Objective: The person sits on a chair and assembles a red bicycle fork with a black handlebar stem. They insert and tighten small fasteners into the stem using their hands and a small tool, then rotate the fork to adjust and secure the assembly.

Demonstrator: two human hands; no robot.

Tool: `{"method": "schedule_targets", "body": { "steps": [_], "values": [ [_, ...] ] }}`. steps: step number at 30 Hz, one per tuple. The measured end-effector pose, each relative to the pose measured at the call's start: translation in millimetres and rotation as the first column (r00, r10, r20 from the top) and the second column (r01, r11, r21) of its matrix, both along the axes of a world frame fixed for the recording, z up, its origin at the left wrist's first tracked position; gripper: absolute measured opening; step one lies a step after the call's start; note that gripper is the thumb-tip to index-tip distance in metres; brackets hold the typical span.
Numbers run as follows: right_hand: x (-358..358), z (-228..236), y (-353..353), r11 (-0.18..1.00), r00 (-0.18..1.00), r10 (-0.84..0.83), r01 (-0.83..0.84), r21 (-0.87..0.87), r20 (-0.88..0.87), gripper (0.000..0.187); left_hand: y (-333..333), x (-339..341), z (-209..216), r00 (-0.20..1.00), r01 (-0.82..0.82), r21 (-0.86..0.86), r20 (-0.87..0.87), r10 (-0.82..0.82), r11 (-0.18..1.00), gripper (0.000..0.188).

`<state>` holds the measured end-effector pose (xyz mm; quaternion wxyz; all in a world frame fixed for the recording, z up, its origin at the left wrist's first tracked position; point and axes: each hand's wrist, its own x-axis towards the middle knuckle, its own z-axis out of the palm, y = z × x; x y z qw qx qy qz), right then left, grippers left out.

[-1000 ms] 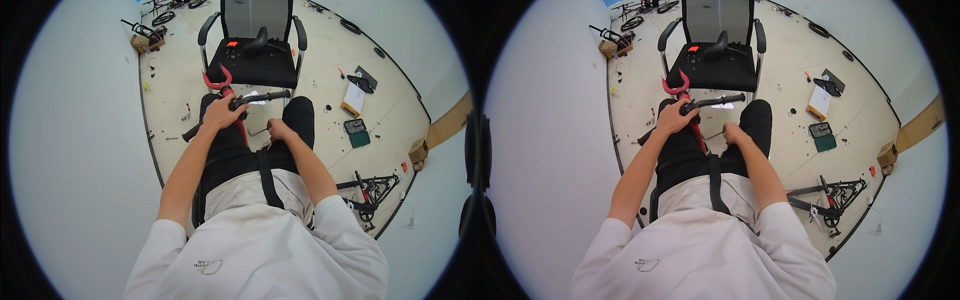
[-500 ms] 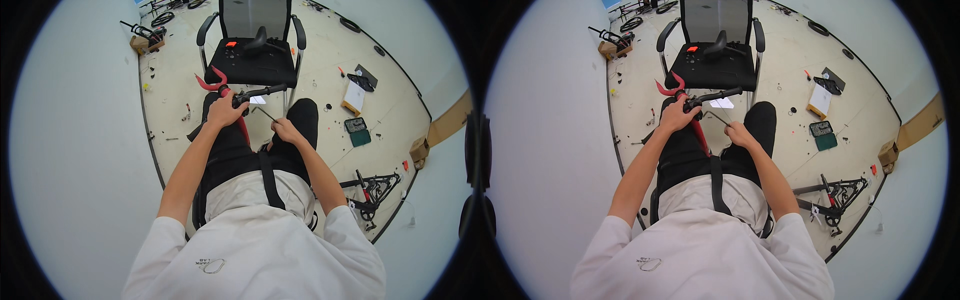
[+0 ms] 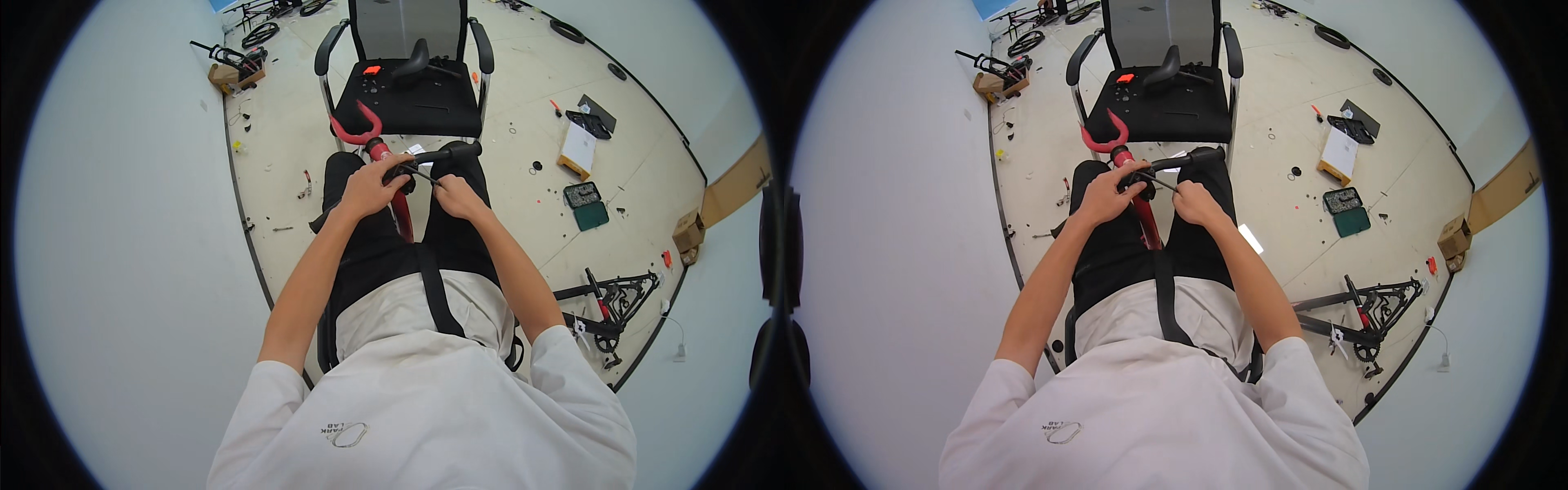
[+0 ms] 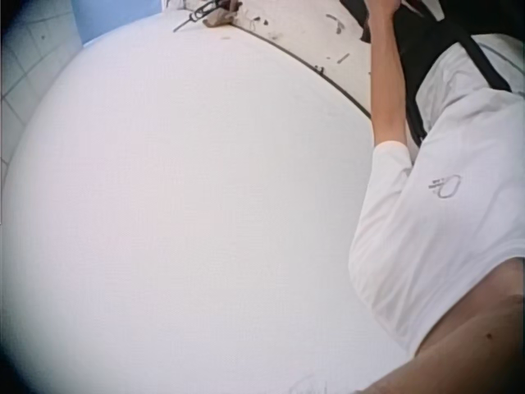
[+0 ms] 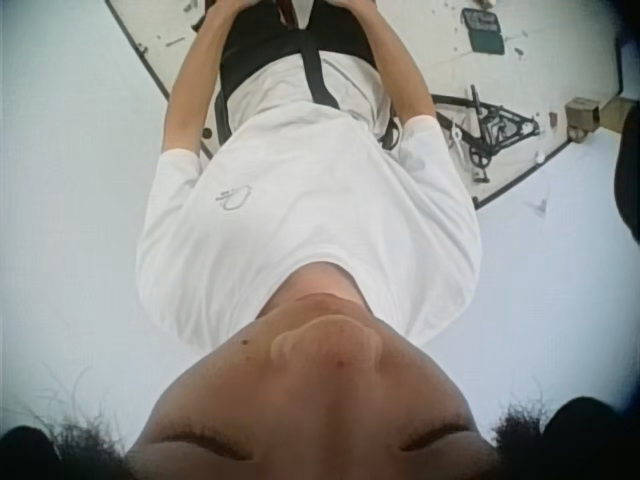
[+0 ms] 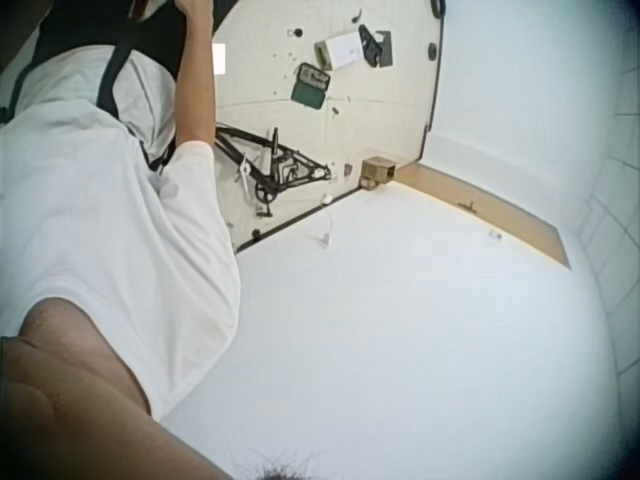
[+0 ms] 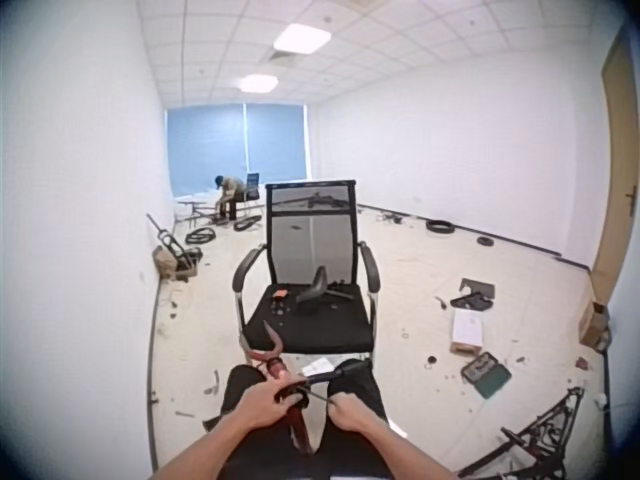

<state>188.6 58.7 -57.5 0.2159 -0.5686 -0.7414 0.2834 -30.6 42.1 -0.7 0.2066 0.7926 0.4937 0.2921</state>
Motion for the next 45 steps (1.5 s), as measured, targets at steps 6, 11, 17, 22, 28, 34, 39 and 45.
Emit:
{"method": "schedule_targets", "body": {
  "steps": [6, 11, 17, 22, 28, 34, 39, 45],
  "values": [
    [-12, 19, 5, 0.99, 0.989, 0.135, -0.137, -0.015, -0.066, 0.033, 5, 5, -3, 0.998, -0.035, 0.016, -0.055, 0.036, 0.999, 0.043],
    [-34, 77, -8, 0.95, 0.967, 0.154, -0.201, -0.239, -0.201, 0.036, 8, -1, -6, 0.996, -0.019, 0.061, -0.088, 0.024, 0.998, 0.049],
    [-19, -11, -8, 0.987, 0.879, -0.131, 0.159, 0.021, -0.459, 0.045, 8, 4, -2, 0.975, -0.165, 0.025, -0.144, 0.167, 0.986, 0.058],
    [-29, -34, -20, 0.954, 0.905, -0.116, 0.217, 0.208, -0.41, 0.045, 29, -1, -18, 0.961, -0.254, 0.035, -0.103, 0.256, 0.967, 0.059],
    [-66, -37, -4, 0.869, 0.696, -0.47, 0.255, -0.425, -0.543, 0.048, 34, -7, -22, 0.968, -0.246, 0.012, -0.052, 0.247, 0.969, 0.058],
    [-87, -44, -13, 0.928, 0.829, -0.367, 0.355, -0.109, -0.423, 0.048, 36, 9, -21, 0.969, -0.237, -0.029, -0.086, 0.234, 0.971, 0.059],
    [-75, -50, -8, 0.841, 0.678, -0.538, 0.393, -0.371, -0.501, 0.047, 35, 25, -18, 0.955, -0.285, -0.032, -0.09, 0.281, 0.958, 0.058],
    [-75, -47, -11, 0.76, 0.398, -0.644, 0.239, -0.604, -0.653, 0.043, 36, 29, -17, 0.96, -0.276, -0.031, -0.068, 0.273, 0.961, 0.058]
  ]
}}
